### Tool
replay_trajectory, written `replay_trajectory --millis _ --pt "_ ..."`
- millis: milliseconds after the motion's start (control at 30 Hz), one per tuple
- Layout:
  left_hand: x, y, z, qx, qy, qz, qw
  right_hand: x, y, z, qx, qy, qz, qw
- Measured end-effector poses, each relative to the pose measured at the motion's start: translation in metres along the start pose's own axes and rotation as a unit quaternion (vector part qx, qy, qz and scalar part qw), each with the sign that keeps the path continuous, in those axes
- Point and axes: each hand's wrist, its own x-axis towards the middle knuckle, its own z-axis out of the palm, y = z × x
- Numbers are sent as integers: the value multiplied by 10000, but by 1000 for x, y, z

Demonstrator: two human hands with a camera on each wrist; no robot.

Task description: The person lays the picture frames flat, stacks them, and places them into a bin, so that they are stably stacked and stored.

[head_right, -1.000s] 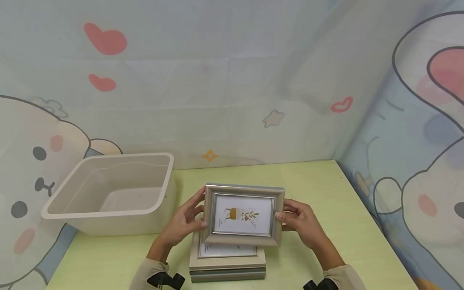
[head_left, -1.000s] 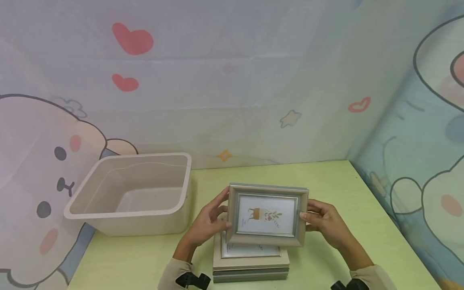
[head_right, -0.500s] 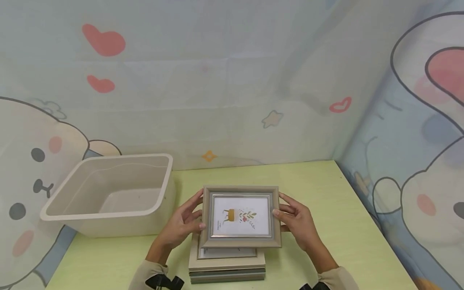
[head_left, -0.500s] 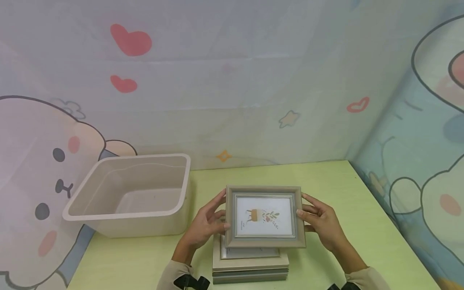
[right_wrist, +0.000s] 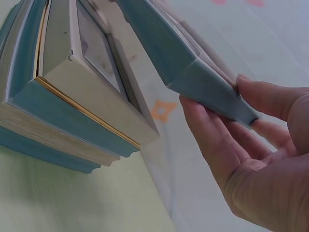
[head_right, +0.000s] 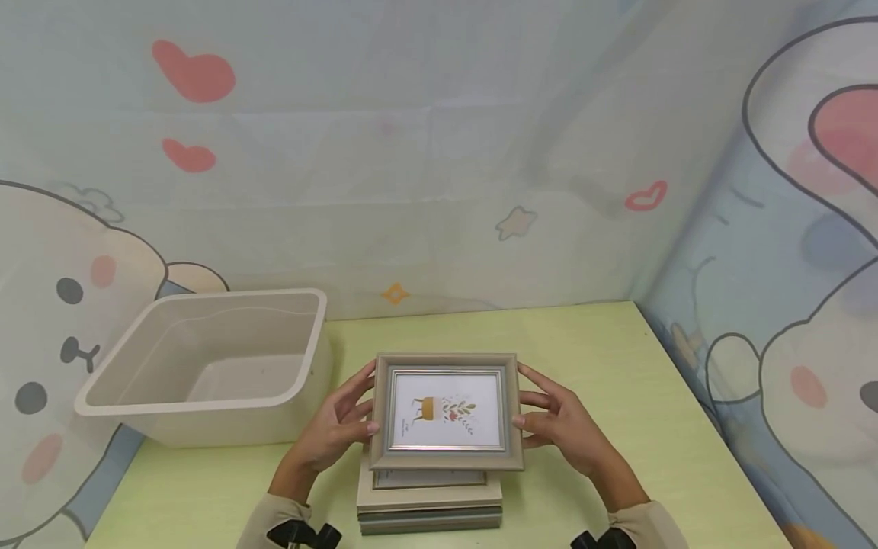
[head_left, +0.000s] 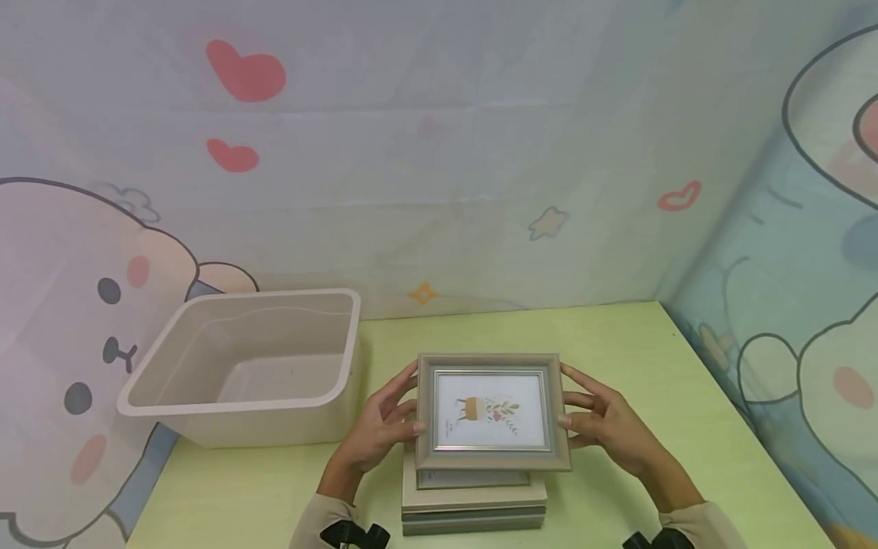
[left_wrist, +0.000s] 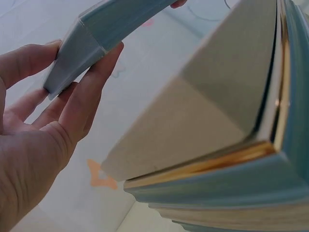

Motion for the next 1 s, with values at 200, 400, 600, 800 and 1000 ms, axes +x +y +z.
replay_trajectory --millis 200,400,600,800,1000 --pt "-3 0 -2 -113 46 -262 9996 3 5 -3 257 -345 -38 9991" --pt "-10 2 -6 -179 120 -589 9980 5 8 -1 177 -291 228 9992" --pt "-18 0 -10 -285 268 -922 9950 7 12 7 160 -95 620 9979" --pt "-26 1 -11 -91 428 -1363 9897 8 18 13 103 67 997 9949" --pt "-31 0 -10 3 537 -1647 9849 9 24 20 22 216 1320 9910"
